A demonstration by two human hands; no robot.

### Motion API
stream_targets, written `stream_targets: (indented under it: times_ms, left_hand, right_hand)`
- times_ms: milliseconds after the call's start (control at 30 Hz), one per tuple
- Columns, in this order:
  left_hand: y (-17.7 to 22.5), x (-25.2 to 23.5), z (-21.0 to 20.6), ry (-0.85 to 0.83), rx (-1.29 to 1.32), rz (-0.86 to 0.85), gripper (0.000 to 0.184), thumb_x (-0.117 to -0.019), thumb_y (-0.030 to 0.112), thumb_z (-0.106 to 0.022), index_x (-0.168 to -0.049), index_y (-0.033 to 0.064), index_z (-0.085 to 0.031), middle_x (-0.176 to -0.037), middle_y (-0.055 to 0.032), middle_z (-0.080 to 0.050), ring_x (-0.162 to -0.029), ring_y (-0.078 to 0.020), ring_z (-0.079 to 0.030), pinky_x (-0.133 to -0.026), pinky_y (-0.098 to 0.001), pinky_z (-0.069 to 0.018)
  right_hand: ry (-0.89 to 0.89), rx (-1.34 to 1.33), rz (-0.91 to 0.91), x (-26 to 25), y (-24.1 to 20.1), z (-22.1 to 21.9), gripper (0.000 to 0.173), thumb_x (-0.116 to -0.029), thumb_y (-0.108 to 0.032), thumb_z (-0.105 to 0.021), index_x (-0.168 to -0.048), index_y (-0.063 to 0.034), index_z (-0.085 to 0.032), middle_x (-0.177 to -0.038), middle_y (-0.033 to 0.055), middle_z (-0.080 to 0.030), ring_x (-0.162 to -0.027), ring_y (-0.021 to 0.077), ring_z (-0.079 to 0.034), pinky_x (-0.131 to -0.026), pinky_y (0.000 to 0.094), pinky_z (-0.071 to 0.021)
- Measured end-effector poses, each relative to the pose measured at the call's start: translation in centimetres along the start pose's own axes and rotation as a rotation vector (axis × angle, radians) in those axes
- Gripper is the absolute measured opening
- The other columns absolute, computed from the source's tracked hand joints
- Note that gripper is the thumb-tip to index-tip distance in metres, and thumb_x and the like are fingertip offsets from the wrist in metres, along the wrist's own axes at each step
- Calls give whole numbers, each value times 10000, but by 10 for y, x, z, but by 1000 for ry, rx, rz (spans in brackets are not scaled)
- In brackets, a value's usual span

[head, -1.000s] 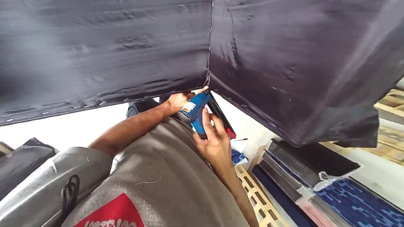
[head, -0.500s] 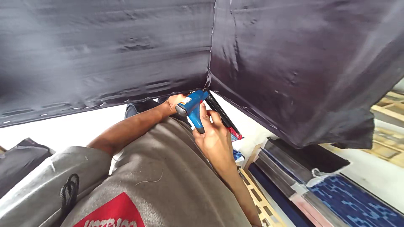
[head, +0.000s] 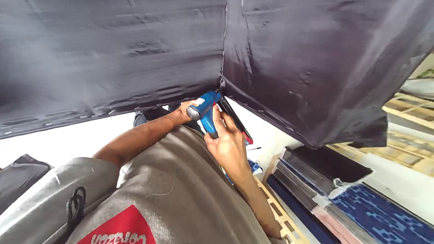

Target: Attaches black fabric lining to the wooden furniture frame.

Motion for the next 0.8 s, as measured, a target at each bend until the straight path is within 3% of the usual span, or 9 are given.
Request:
stream_targets:
  times_ms: [33,133,167,233,333,400,467,567,800]
  left_hand:
    - [-1,4,2,46,53,-42,344,-1002,182,-601,-1244,-55,-666,-1197,-184,-703,-1145,-162,-656,-1043,-297,-472]
    - [-17,1,3,191,191,-180,416,-945,278,-686,-1209,-44,-681,-1158,-140,-716,-1118,-87,-660,-1026,-250,-495]
    - [-15,3,-1,160,100,-157,400,-966,287,-666,-1212,-28,-687,-1165,-147,-714,-1123,-128,-664,-1032,-290,-495]
    - [2,2,3,34,-164,-58,385,-997,282,-611,-1206,-32,-687,-1168,-223,-710,-1135,-319,-678,-1012,-498,-507]
    - [32,10,6,-90,-448,-226,312,-993,169,-527,-1165,-42,-680,-934,-273,-714,-902,-484,-711,-764,-657,-543]
    - [26,26,10,-115,-461,-296,379,-1037,226,-466,-1308,43,-658,-894,-203,-732,-831,-415,-726,-728,-614,-557]
    - [16,43,21,-85,-426,-287,400,-1043,257,-465,-1331,80,-678,-894,-171,-750,-801,-365,-736,-732,-580,-573]
    - [13,63,38,-112,-458,-218,385,-1050,256,-471,-1301,65,-691,-956,-181,-758,-864,-374,-746,-779,-578,-581]
    - [32,76,59,-182,-538,-282,372,-1057,251,-460,-1266,67,-707,-987,-150,-766,-905,-326,-755,-790,-534,-596]
  right_hand:
    - [7,20,-25,-4,0,-3,661,-827,-172,-689,-1471,-77,-571,-1278,176,-668,-714,250,-709,-548,406,-572]
    - [-8,41,-69,-16,0,-9,679,-835,-182,-682,-1494,-92,-548,-1196,177,-669,-731,259,-701,-575,417,-572]
    - [-7,1,-70,-12,1,-5,681,-824,-186,-693,-1484,-85,-558,-1171,173,-684,-746,251,-707,-597,412,-582]
    - [30,-174,-50,-2,7,12,670,-804,-176,-712,-1453,-64,-588,-1147,137,-720,-866,208,-718,-721,382,-605]
    - [103,-443,-1,34,23,24,500,-876,-169,-671,-1330,37,-632,-1159,137,-730,-981,127,-712,-852,299,-599]
    - [224,-562,-28,52,38,14,386,-931,-232,-658,-1188,56,-648,-1057,113,-725,-936,95,-709,-820,279,-612]
    - [348,-654,-85,56,48,-1,461,-950,-351,-725,-1145,58,-643,-963,83,-731,-827,94,-718,-738,302,-637]
    - [457,-661,-201,48,49,-16,366,-951,-237,-704,-1144,62,-621,-827,43,-721,-663,93,-700,-617,314,-633]
    - [474,-625,-454,22,35,-45,401,-967,-220,-681,-1225,77,-604,-891,90,-726,-694,112,-712,-659,325,-630]
Point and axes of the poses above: each hand's wrist, its own x-axis away from the middle knuckle, its own z-axis out of the back of the hand, y = z × x, the point moved 7 cm from there along -x, towards the middle knuckle
